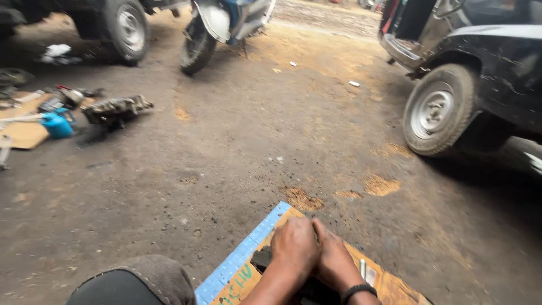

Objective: Inspecting and handling a removed engine or alternator part in an auto repair setting.

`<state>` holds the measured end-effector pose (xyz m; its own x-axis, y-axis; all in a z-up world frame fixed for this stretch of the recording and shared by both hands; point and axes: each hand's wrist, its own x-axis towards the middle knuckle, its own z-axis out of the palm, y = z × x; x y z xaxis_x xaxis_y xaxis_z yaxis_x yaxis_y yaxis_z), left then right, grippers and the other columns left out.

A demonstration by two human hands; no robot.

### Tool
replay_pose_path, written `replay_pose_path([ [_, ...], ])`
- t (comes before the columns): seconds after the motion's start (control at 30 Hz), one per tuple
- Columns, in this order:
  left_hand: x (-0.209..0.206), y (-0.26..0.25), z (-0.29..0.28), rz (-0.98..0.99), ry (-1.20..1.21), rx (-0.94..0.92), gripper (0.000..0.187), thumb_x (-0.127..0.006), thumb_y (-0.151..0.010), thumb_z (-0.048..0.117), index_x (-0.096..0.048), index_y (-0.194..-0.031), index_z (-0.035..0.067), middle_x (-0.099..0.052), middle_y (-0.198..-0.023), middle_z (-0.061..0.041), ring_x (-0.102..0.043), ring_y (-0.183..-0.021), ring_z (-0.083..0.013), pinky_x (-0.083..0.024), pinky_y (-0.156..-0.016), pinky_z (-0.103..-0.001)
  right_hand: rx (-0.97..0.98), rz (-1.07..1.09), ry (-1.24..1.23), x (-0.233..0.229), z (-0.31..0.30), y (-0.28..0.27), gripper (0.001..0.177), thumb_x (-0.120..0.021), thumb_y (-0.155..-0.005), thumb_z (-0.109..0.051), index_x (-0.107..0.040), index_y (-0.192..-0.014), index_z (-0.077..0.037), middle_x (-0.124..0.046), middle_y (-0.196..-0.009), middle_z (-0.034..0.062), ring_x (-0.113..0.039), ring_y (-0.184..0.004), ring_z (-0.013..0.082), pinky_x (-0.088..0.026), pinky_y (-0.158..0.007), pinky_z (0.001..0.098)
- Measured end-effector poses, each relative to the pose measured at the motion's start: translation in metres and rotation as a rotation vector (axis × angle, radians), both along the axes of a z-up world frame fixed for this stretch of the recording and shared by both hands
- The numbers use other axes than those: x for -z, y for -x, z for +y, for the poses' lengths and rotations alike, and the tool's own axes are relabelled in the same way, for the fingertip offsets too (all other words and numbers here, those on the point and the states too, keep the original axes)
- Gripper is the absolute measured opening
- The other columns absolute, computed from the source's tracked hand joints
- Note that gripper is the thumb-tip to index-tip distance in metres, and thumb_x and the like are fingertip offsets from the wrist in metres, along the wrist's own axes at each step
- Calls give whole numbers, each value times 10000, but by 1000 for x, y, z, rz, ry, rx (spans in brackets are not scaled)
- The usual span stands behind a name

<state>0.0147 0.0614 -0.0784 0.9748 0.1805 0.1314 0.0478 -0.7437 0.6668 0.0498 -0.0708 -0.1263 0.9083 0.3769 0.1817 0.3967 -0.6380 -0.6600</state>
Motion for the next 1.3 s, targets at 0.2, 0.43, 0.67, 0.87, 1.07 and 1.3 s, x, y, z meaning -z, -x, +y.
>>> replay_pose_path([
  [0.2,130,17,23,201,57,-103,258,-701,-820,197,-722,-1048,78,-689,-1119,-231,-632,-1095,-444,-524,-906,-528,1,209,127,-40,1,13,874,-980,-427,-233,-580,-1200,-149,-726,-1063,148,-674,-1068,340,-535,-925,408],
  [0.43,19,34,68,275,28,-241,288,-731,-758,210,-729,-996,49,-710,-1052,-226,-699,-1002,-396,-560,-867,-477,-107,135,-5,20,-17,-23,758,-890,-536,-164,-619,-1243,-146,-677,-1155,174,-612,-1159,326,-509,-971,404],
  [0.67,8,12,56,164,239,-288,230,-739,-620,108,-726,-801,-34,-716,-833,-261,-750,-831,-382,-585,-770,-465,-126,714,138,-49,1,-40,1120,-1001,-582,-205,-344,-1489,-219,-700,-1197,170,-660,-1172,335,-528,-973,443],
  [0.87,-34,0,28,193,90,-105,216,-757,-682,130,-742,-840,-17,-703,-886,-289,-737,-864,-413,-587,-779,-473,-105,731,262,-61,2,-41,1180,-945,-681,-224,-179,-1578,-220,-686,-1310,194,-654,-1224,336,-537,-979,418],
  [1.07,-26,-12,10,190,53,69,274,-787,-653,117,-743,-912,41,-729,-943,-253,-727,-911,-415,-584,-801,-490,-281,460,82,10,-13,-70,1077,-883,-705,-182,-218,-1552,-173,-674,-1346,162,-621,-1257,224,-506,-1021,330],
  [1.3,-43,-4,24,272,56,19,302,-786,-647,79,-769,-948,99,-722,-1003,-219,-717,-982,-395,-583,-858,-475,-207,425,324,-49,16,-34,1134,-965,-579,-203,-263,-1470,-193,-731,-1151,196,-677,-1124,266,-540,-932,376],
])
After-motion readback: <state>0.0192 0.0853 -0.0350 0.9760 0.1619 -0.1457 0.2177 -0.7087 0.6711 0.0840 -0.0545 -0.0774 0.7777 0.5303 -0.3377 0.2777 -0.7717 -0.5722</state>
